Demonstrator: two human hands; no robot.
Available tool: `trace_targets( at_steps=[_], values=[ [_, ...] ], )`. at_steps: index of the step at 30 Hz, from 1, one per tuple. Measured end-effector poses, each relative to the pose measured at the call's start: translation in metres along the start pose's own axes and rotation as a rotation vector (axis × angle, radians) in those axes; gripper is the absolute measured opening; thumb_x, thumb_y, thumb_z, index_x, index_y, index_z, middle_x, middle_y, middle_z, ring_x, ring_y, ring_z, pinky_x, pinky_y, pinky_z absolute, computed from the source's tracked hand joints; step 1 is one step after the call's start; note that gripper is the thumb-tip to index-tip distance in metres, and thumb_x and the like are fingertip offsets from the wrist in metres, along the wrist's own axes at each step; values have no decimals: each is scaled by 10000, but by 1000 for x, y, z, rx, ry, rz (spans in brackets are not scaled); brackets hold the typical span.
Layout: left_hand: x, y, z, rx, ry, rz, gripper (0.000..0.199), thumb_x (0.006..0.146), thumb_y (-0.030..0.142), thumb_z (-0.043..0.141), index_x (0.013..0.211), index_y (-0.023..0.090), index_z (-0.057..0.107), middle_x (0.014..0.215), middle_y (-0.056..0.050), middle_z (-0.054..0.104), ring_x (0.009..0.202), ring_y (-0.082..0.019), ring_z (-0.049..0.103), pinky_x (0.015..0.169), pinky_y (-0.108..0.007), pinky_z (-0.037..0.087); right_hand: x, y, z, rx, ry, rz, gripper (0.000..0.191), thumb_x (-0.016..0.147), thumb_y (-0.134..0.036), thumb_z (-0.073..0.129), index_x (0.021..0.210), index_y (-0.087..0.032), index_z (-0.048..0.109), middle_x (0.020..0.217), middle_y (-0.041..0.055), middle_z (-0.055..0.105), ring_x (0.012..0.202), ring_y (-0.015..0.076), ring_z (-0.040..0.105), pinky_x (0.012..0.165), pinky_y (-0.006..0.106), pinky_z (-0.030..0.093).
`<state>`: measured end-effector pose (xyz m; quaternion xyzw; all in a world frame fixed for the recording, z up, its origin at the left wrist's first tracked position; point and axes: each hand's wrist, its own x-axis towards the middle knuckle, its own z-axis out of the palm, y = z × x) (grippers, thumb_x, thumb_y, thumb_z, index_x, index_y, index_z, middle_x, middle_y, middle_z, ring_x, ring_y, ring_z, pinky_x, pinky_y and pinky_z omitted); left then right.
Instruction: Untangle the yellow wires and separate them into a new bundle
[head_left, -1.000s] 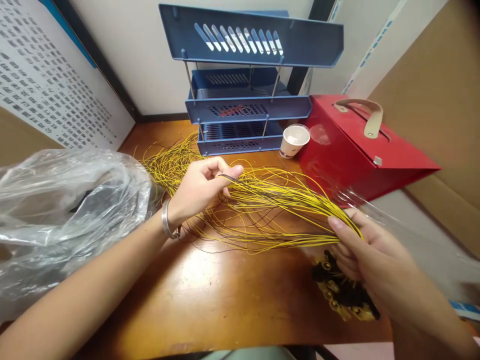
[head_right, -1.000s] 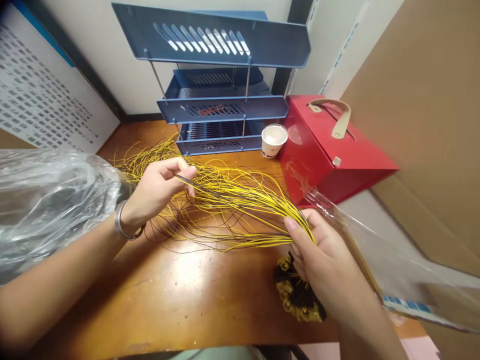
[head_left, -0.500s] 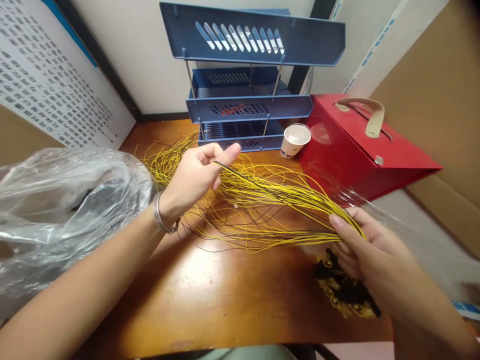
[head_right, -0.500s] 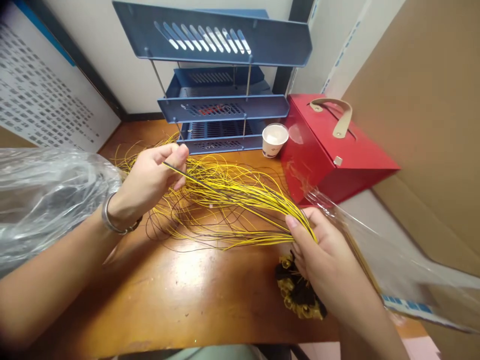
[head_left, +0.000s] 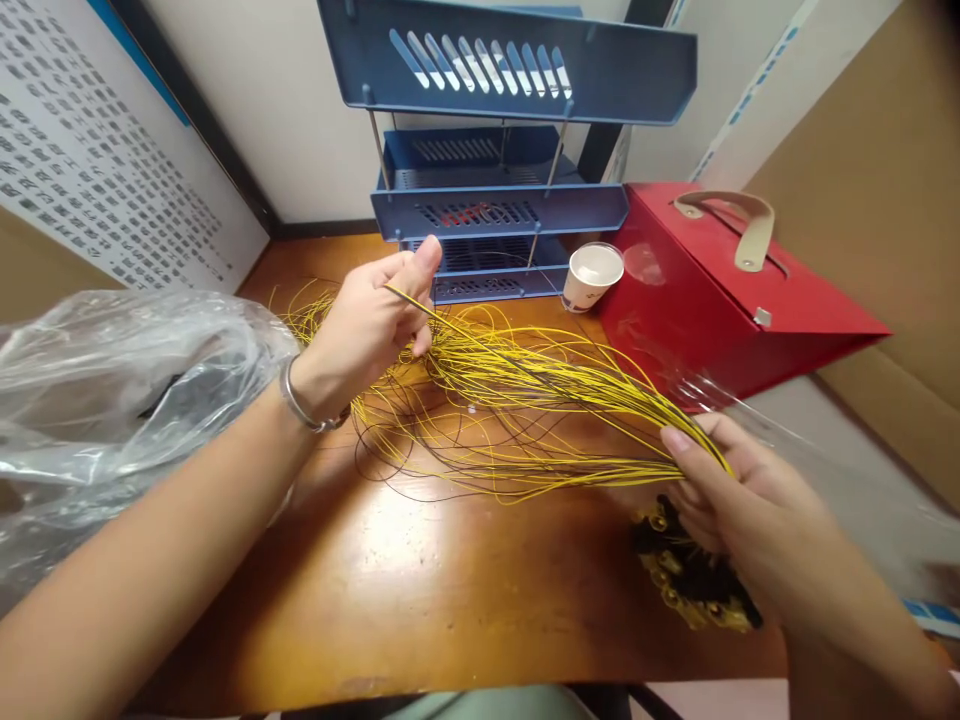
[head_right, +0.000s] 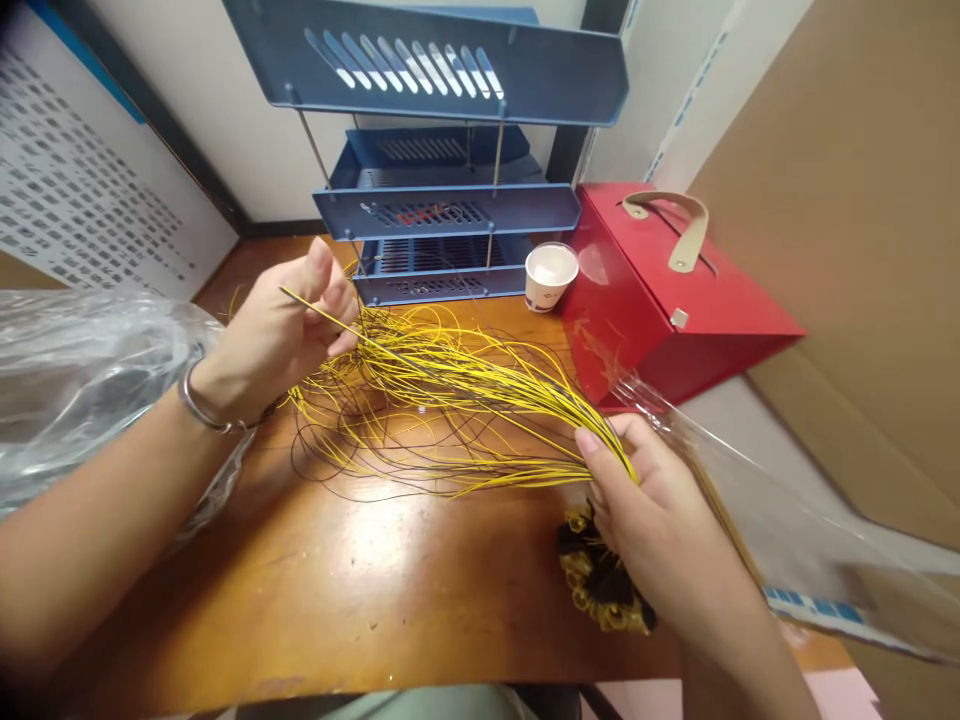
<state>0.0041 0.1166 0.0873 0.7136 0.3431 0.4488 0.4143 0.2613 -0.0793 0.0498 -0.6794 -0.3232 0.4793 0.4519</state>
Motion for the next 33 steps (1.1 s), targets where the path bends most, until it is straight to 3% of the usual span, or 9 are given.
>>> trace_targets(
  at_steps=[8,11,16,21,23,26,29,31,33],
  values=[
    [9,-13,-30,760,296,447,464,843,501,715,558,225,475,493,22,411,479,-119,325,523,-327,210,4,11,-3,-21,12,20,470,870,-671,669,860,-254,453,579,-100,298,465,81,232,380,174,222],
    [9,-11,-21,463,314,248,556,854,654,659,576,228,435,517,24,405,481,-113,353,494,-303,258,4,9,-2,5,16,15,459,872,-657,676,862,-256,455,581,-101,299,457,80,232,382,175,226],
    [10,1,-15,58,-135,-127,706,840,883,425,559,240,351,482,61,206,429,-89,217,439,-270,240,4,5,-7,-18,55,7,471,851,-656,702,853,-255,455,582,-101,317,436,71,249,375,167,232],
    [21,-10,-45,799,172,336,588,831,650,687,537,200,449,502,33,384,504,-92,298,546,-294,180,4,10,-16,-25,99,15,482,815,-671,730,885,-262,484,555,-106,309,417,68,249,367,156,225],
    [26,-14,-50,841,284,421,526,843,555,705,547,201,452,517,29,415,518,-95,316,562,-303,190,4,10,-15,-9,106,24,509,788,-689,743,873,-263,479,543,-108,298,413,69,246,363,154,227],
    [30,-10,-41,425,328,215,555,909,645,583,583,220,439,481,55,337,477,-93,285,533,-290,242,4,6,-13,25,117,20,567,720,-706,789,829,-258,459,542,-106,298,409,65,238,355,155,222],
    [30,1,-31,-18,16,-199,665,983,774,218,648,232,409,445,100,180,431,-62,181,528,-251,267,3,0,-12,45,106,28,562,726,-692,795,819,-257,451,553,-99,313,414,66,247,363,165,222],
    [29,4,-34,16,-64,-317,669,993,768,199,663,221,398,462,108,170,458,-39,144,553,-236,233,2,-1,-14,33,104,38,518,778,-673,767,836,-259,461,551,-94,316,422,71,258,378,175,229],
    [30,2,-45,323,65,-210,629,972,724,455,631,196,417,485,93,245,510,-40,183,582,-241,210,2,1,-16,16,118,51,494,802,-661,752,850,-260,467,544,-92,315,427,75,259,388,184,226]
  ],
)
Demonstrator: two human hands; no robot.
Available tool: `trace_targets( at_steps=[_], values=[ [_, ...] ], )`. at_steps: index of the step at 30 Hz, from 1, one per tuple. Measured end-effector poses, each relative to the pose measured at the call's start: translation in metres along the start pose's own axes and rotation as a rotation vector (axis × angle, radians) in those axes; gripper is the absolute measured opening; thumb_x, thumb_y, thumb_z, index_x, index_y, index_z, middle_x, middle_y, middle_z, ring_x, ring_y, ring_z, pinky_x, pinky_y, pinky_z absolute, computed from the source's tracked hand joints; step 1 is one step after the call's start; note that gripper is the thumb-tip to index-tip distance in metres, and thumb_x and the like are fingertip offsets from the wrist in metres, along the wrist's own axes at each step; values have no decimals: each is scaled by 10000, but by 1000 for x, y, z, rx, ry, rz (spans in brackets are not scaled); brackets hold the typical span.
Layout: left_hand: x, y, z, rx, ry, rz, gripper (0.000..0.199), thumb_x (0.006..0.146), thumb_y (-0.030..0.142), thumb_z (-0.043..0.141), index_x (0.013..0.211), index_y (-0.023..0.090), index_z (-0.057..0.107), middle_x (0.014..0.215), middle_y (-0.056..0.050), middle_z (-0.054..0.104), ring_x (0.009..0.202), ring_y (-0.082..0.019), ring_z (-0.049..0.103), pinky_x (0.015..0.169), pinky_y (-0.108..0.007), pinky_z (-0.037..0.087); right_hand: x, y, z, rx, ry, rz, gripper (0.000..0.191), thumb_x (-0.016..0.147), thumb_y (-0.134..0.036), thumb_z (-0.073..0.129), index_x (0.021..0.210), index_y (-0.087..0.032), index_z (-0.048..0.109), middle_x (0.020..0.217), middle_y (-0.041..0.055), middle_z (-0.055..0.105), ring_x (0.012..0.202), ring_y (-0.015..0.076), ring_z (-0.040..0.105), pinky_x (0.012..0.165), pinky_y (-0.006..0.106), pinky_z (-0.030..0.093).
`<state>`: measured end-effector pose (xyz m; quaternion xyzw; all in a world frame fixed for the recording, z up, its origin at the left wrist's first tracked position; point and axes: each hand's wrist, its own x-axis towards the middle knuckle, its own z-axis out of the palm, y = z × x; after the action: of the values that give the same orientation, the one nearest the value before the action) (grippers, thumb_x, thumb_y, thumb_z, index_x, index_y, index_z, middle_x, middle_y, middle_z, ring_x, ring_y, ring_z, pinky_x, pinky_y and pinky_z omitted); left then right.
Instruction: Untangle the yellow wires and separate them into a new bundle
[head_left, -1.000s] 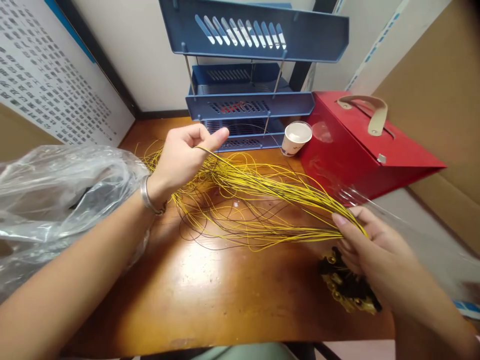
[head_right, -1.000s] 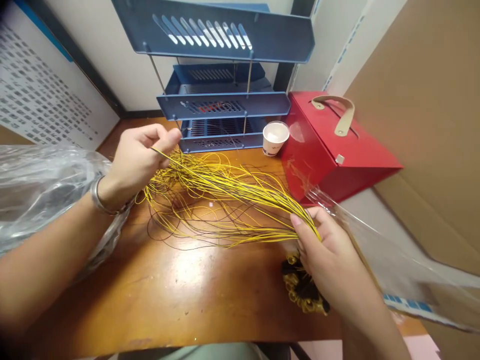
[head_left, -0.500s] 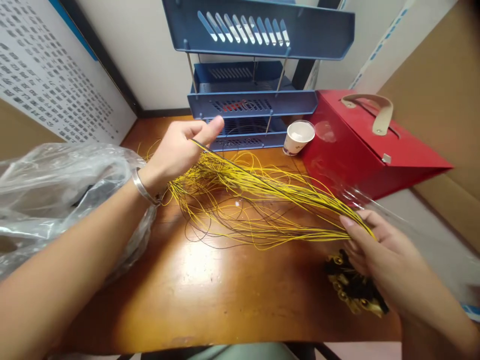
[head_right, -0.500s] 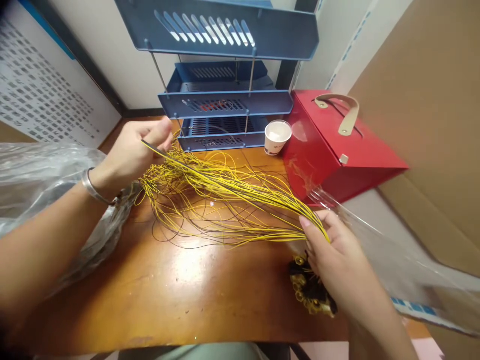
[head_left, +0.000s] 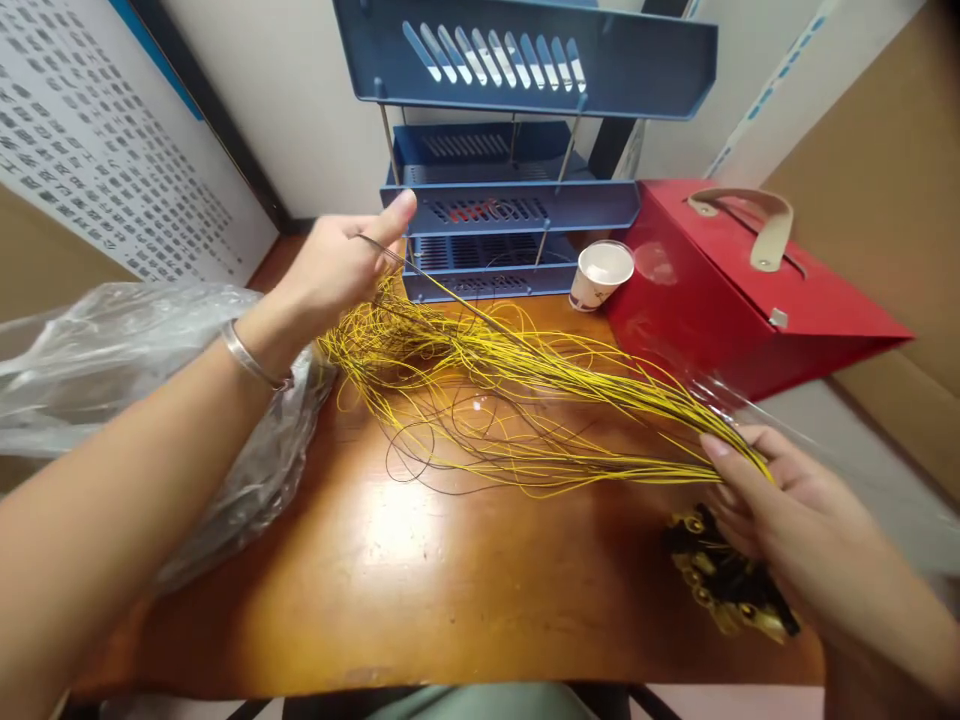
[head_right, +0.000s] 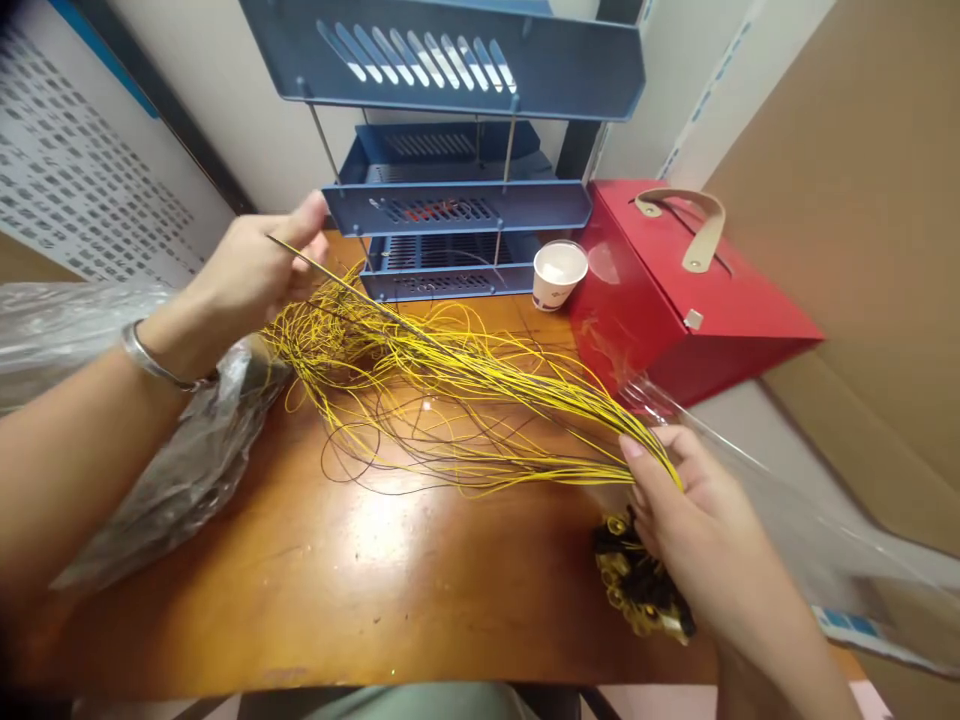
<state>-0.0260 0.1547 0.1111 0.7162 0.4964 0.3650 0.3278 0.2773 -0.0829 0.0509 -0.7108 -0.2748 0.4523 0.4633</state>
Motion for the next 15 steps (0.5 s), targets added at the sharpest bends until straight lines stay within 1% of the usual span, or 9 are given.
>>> trace_targets(
  at_steps=[2,3,5,6,7,9,12,13,15],
  values=[
    [5,-9,-13,375,215,196,574,882,606,708,597,177,454,522,67,325,574,-69,240,612,-264,222,1,3,-3,-19,12,15,494,796,-667,754,862,-264,475,542,-89,317,428,80,259,387,190,217],
    [7,-14,-19,541,288,285,529,853,533,763,595,175,472,543,57,345,601,-87,248,626,-279,224,1,5,-4,-26,15,22,497,788,-674,756,873,-268,482,546,-88,320,429,83,260,385,193,214],
    [11,-18,-28,735,352,379,440,846,426,765,608,179,489,566,46,355,617,-112,246,632,-307,213,2,6,-5,-31,21,29,505,768,-683,768,893,-275,499,561,-87,326,433,83,264,383,196,216],
    [11,-17,-30,745,360,379,421,857,401,746,610,176,489,569,44,357,613,-109,249,631,-311,210,1,6,-5,-31,24,30,508,762,-686,771,895,-275,504,567,-84,336,436,81,269,383,195,219],
    [11,-15,-31,695,361,349,427,877,409,723,610,171,490,561,47,356,606,-97,256,632,-305,211,1,6,-5,-28,27,28,508,762,-685,772,887,-272,504,571,-82,343,440,80,275,386,192,223],
    [10,-6,-31,430,300,213,511,935,528,643,622,158,476,516,65,328,578,-56,252,652,-273,234,1,4,-5,-21,21,20,505,776,-679,764,863,-263,492,572,-80,349,446,76,280,392,185,228],
    [9,8,-30,-71,56,-10,622,1003,701,329,681,175,412,473,108,172,522,-5,188,689,-267,274,2,3,-5,-28,12,9,518,776,-690,758,849,-259,479,569,-79,355,446,75,283,392,186,233],
    [9,10,-32,-140,-28,-36,640,1012,704,231,701,174,412,483,113,143,514,9,171,697,-279,276,2,3,-5,-39,27,5,526,767,-699,759,851,-260,481,566,-80,355,442,75,282,389,188,234],
    [11,9,-38,-29,-63,47,682,1017,683,194,707,141,469,498,108,149,523,23,179,713,-301,282,4,4,-7,-73,69,-1,545,741,-714,768,853,-262,485,566,-78,375,433,74,278,381,193,233]
  ],
)
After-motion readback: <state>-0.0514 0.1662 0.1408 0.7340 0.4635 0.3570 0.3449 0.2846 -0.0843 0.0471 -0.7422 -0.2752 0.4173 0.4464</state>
